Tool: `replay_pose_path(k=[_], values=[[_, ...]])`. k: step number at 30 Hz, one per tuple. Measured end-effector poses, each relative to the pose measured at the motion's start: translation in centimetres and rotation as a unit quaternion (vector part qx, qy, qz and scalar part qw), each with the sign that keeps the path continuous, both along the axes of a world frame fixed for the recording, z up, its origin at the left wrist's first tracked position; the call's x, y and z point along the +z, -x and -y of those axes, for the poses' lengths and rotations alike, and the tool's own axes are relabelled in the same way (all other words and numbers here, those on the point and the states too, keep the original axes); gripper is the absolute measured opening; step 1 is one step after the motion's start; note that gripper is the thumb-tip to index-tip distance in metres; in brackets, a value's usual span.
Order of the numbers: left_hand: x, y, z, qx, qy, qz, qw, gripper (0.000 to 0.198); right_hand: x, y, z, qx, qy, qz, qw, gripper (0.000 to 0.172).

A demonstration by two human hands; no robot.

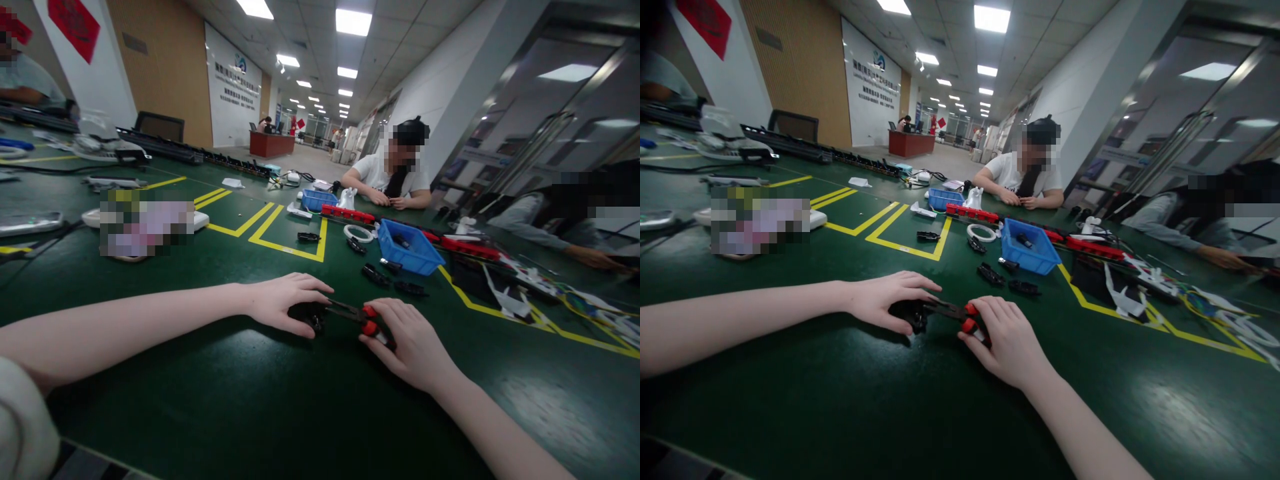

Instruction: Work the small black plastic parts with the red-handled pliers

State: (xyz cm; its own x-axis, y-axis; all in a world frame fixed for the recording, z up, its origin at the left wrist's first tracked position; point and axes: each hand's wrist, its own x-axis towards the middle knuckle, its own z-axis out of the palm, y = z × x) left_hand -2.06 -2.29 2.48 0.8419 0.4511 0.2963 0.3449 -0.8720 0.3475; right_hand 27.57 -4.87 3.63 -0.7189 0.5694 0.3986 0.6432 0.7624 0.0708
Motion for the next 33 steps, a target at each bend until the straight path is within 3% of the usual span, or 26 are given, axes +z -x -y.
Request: replay_pose_path(k=[6, 11, 22, 33], values=[[-0.18, -0.04, -0.04, 0.015, -0.003, 0.000, 1.000, 0.061, -0.39, 0.05, -0.04, 0.006, -0.032, 0.011, 0.999, 0.039], [-0.04, -0.06, 0.01, 0.012, -0.003, -0.019, 1.000, 0.050, -0.61, -0.02, -0.20, -0.003, -0.047, 0.004, 0.999, 0.040], [0.01, -0.19, 0.24, 0.076, -0.018, -0.016, 0.997, 0.051, -0.23, -0.03, 0.04, -0.016, 0.004, 0.020, 1.000, 0.038], [0.00, 0.06, 0.12, 0.014, 0.025, 0.014, 1.000, 0.034, 0.00, 0.03, 0.22, -0.009, 0.022, 0.007, 1.000, 0.033]])
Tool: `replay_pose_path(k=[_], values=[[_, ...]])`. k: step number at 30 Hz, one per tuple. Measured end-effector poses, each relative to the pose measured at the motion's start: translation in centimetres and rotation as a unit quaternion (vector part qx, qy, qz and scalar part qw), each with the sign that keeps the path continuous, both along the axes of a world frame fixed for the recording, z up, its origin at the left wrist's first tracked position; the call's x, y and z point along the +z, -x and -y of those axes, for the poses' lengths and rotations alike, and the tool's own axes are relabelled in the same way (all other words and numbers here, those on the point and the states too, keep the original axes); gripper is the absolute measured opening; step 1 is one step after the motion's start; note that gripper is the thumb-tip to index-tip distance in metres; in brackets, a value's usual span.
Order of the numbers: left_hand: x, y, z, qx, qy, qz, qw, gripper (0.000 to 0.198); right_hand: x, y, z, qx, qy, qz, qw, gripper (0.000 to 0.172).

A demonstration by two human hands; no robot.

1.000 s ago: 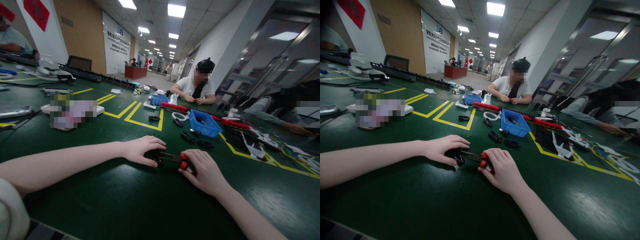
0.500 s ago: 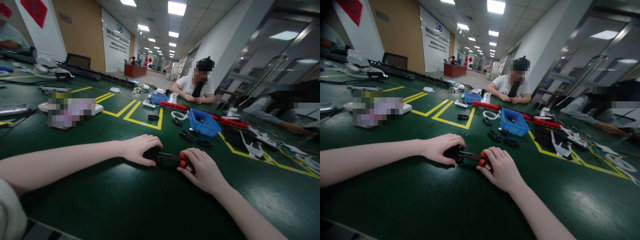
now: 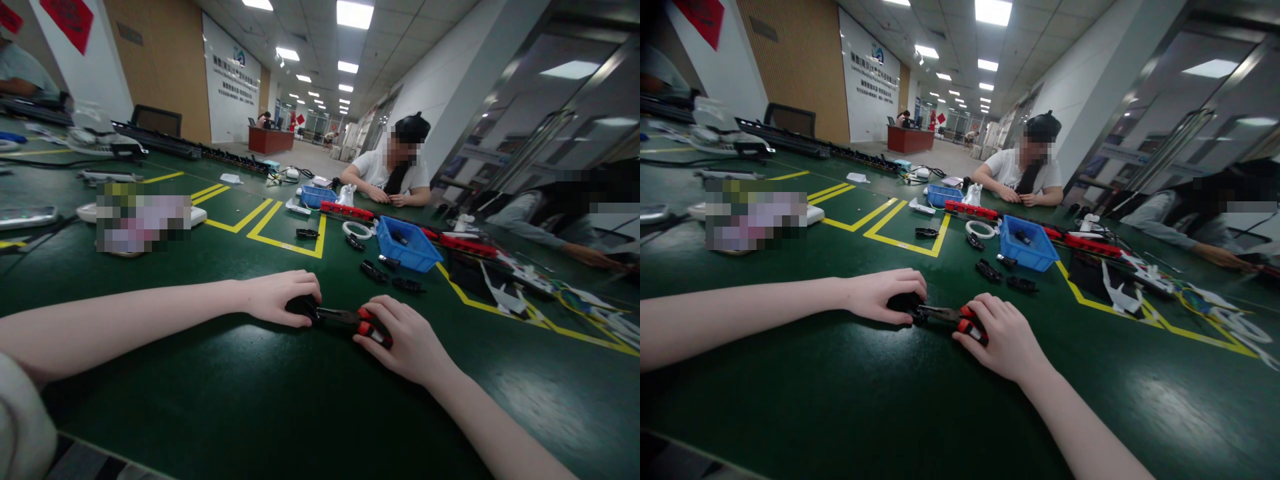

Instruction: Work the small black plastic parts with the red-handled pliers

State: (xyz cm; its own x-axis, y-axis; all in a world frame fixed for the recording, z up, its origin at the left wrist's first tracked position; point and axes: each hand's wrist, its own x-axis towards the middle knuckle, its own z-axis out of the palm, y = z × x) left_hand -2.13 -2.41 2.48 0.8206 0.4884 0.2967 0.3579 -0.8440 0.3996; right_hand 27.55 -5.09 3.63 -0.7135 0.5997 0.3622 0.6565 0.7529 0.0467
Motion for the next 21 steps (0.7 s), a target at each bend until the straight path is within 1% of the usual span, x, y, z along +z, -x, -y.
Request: replay_pose_path(k=[8, 14, 18, 21], values=[[-0.12, -0.02, -0.04, -0.028, -0.009, -0.004, 1.000, 0.034, -0.45, 0.07, -0.10, 0.009, -0.010, 0.007, 1.000, 0.035], [0.01, -0.07, -0.01, -0.027, -0.023, -0.014, 0.999, 0.034, -0.46, 0.22, 0.12, 0.021, -0.016, 0.015, 1.000, 0.034], [0.08, -0.10, 0.05, -0.026, -0.046, -0.028, 0.998, 0.034, -0.39, 0.28, 0.26, 0.023, -0.015, 0.009, 1.000, 0.034], [-0.10, -0.12, 0.04, -0.022, -0.081, -0.037, 0.996, 0.032, -0.44, 0.42, 0.41, 0.021, -0.006, -0.001, 1.000, 0.032]])
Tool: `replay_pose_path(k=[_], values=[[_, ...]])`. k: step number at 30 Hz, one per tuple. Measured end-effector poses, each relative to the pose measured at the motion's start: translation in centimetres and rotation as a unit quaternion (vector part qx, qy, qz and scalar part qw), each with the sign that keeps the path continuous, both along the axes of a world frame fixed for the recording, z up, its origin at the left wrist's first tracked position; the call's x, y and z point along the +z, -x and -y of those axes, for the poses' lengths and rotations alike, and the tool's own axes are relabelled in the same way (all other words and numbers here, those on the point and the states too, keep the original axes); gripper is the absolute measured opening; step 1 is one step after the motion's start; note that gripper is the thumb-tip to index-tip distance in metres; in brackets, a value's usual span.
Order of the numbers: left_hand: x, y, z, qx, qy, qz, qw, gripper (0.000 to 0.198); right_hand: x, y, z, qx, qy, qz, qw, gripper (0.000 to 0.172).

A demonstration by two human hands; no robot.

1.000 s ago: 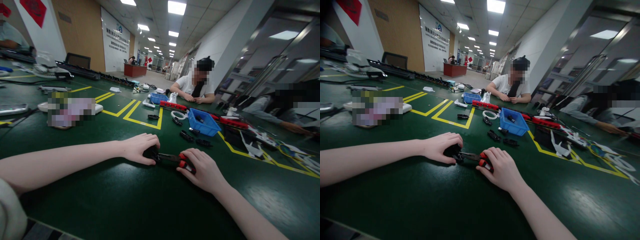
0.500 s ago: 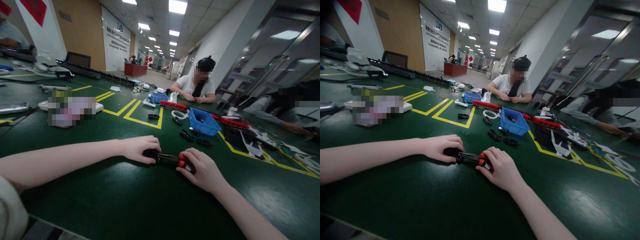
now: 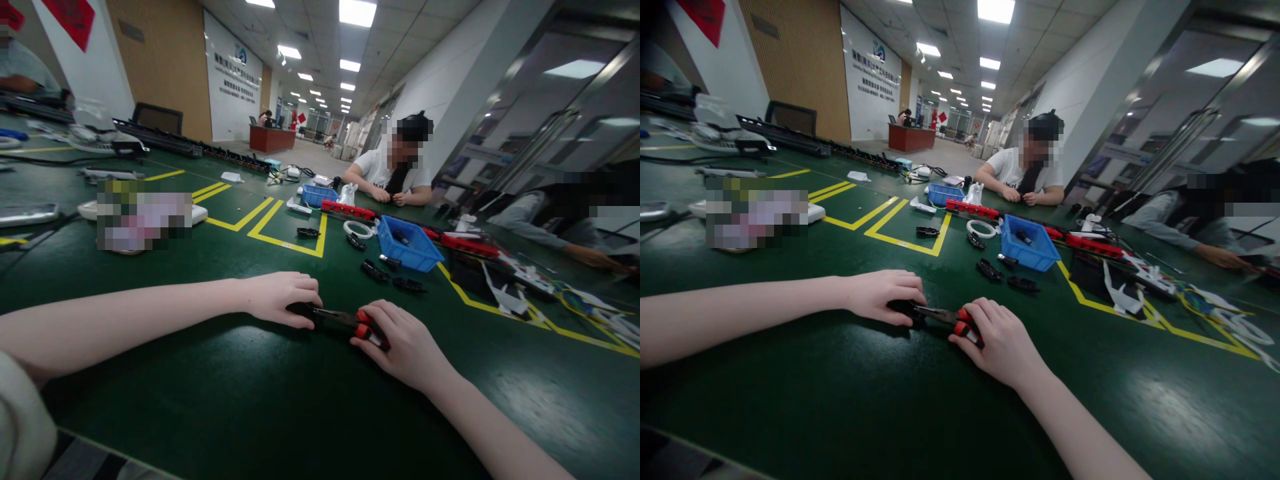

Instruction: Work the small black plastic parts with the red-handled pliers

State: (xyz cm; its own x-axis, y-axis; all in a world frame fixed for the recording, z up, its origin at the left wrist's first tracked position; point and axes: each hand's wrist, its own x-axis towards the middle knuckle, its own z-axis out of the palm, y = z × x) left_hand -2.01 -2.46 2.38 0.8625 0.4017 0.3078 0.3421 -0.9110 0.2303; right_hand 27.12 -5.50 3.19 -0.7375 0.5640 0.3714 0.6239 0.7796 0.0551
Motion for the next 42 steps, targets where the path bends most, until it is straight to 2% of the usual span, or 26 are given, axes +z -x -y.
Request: replay_pose_path(k=[6, 21, 32, 35, 39, 42], values=[[-0.47, -0.03, -0.11, 0.009, -0.046, -0.008, 0.999, 0.036, -0.05, 0.26, 0.25, -0.005, 0.001, -0.005, 1.000, 0.031], [-0.58, -0.14, 0.00, 0.025, -0.018, -0.019, 0.999, 0.040, 0.00, 0.27, 0.17, 0.002, -0.011, -0.001, 1.000, 0.030], [-0.63, -0.21, 0.12, 0.046, -0.085, -0.025, 0.995, 0.045, -0.02, 0.41, 0.22, -0.021, 0.025, -0.008, 0.999, 0.031], [-0.61, -0.20, 0.08, 0.043, -0.077, -0.030, 0.996, 0.043, -0.08, 0.44, 0.17, -0.018, 0.016, -0.005, 1.000, 0.032], [-0.53, -0.16, 0.06, 0.035, -0.037, -0.024, 0.998, 0.042, -0.11, 0.36, 0.12, -0.026, 0.009, 0.009, 1.000, 0.023], [-0.47, -0.20, 0.16, 0.037, -0.021, -0.014, 0.999, 0.044, -0.15, 0.23, 0.14, -0.032, -0.017, 0.017, 0.999, 0.026]])
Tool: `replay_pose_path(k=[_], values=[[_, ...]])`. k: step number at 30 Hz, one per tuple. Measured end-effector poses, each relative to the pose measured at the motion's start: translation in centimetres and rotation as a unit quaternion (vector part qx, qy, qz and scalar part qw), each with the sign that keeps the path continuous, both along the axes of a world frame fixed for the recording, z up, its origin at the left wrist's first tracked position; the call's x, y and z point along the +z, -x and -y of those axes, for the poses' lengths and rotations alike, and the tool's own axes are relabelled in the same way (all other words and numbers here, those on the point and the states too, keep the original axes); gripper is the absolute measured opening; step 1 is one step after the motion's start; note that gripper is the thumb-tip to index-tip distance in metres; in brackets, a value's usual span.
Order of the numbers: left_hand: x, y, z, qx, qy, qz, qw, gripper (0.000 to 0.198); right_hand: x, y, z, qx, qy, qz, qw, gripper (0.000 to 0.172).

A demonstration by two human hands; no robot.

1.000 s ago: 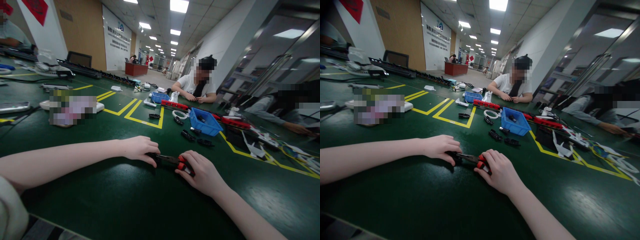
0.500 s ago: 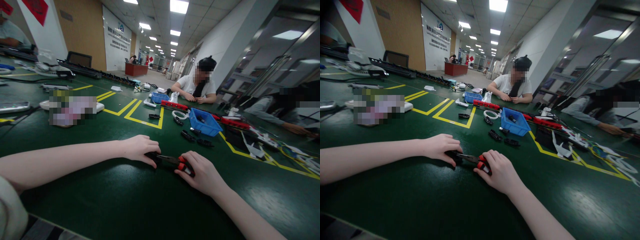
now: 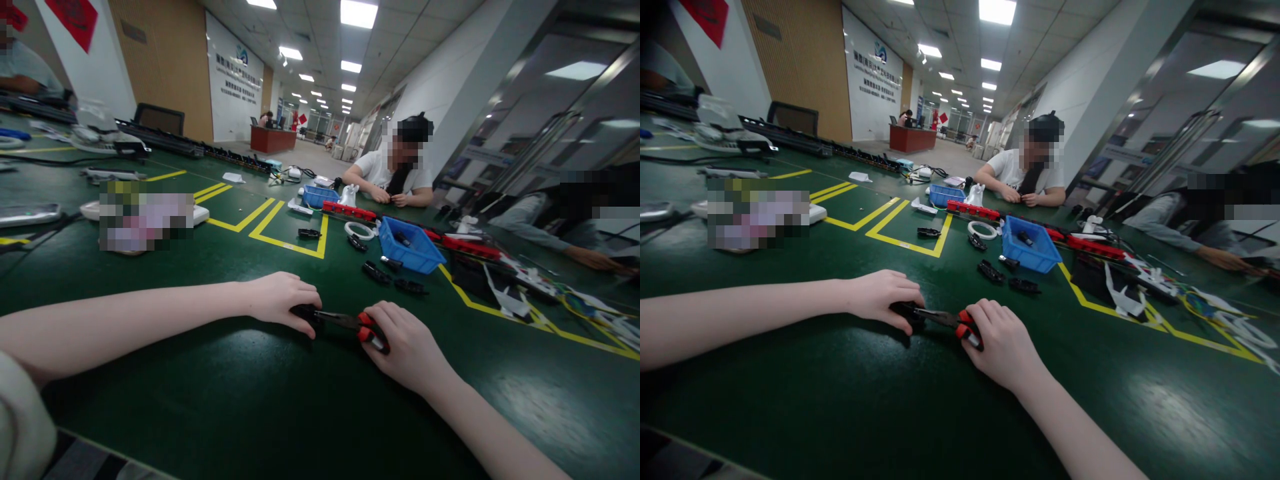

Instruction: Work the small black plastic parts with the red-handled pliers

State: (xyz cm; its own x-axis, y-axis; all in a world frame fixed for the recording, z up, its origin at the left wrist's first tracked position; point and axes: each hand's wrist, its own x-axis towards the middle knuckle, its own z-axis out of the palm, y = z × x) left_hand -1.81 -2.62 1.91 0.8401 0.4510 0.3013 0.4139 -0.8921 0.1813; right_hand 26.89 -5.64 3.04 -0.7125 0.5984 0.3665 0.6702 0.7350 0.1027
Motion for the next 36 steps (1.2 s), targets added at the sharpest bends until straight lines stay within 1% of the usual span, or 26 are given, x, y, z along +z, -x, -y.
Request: replay_pose_path(k=[2, 6, 9, 12, 16, 19, 21, 23, 26, 28, 32, 36], values=[[0.0, -0.1, 0.1, 0.002, -0.009, 0.004, 1.000, 0.045, 0.0, 0.0, 0.0, -0.003, -0.015, 0.009, 1.000, 0.029], [-0.1, -0.1, 0.3, 0.002, -0.056, 0.009, 0.998, 0.045, 0.0, 0.0, 0.1, -0.007, -0.037, 0.021, 0.999, 0.030], [-0.2, -0.1, 0.4, 0.014, -0.084, 0.006, 0.996, 0.048, 0.1, 0.1, 0.2, -0.009, -0.054, 0.029, 0.998, 0.032], [-0.2, -0.2, 0.5, 0.029, -0.091, -0.002, 0.995, 0.050, 0.2, 0.3, 0.2, -0.018, -0.072, 0.037, 0.997, 0.034], [-0.2, -0.6, 1.0, 0.048, -0.070, -0.009, 0.996, 0.050, 0.2, 0.6, -0.2, -0.035, -0.085, 0.047, 0.995, 0.038], [0.0, -1.4, 1.8, 0.044, -0.039, -0.006, 0.998, 0.048, 0.1, 0.6, -0.6, -0.045, -0.091, 0.048, 0.994, 0.038], [0.1, -2.0, 2.4, 0.036, -0.025, -0.004, 0.999, 0.048, 0.1, 0.5, -0.7, -0.049, -0.089, 0.042, 0.994, 0.032], [0.2, -2.4, 2.8, 0.031, -0.013, -0.006, 0.999, 0.047, 0.0, 0.4, -0.8, -0.049, -0.081, 0.034, 0.995, 0.023], [0.2, -2.7, 2.9, 0.034, -0.006, -0.011, 0.999, 0.046, -0.1, 0.5, -0.8, -0.042, -0.067, 0.023, 0.997, 0.008], [0.3, -2.6, 2.9, 0.034, -0.004, -0.014, 0.999, 0.046, -0.2, 0.6, -0.8, -0.040, -0.049, 0.020, 0.998, 0.001], [0.4, -2.4, 2.6, 0.037, 0.009, -0.011, 0.999, 0.047, -0.1, 0.9, -0.7, -0.052, -0.006, 0.029, 0.998, 0.004], [0.4, -2.2, 2.2, 0.030, 0.070, -0.001, 0.997, 0.048, 0.3, 1.0, -0.6, -0.053, 0.020, 0.028, 0.998, 0.007]])
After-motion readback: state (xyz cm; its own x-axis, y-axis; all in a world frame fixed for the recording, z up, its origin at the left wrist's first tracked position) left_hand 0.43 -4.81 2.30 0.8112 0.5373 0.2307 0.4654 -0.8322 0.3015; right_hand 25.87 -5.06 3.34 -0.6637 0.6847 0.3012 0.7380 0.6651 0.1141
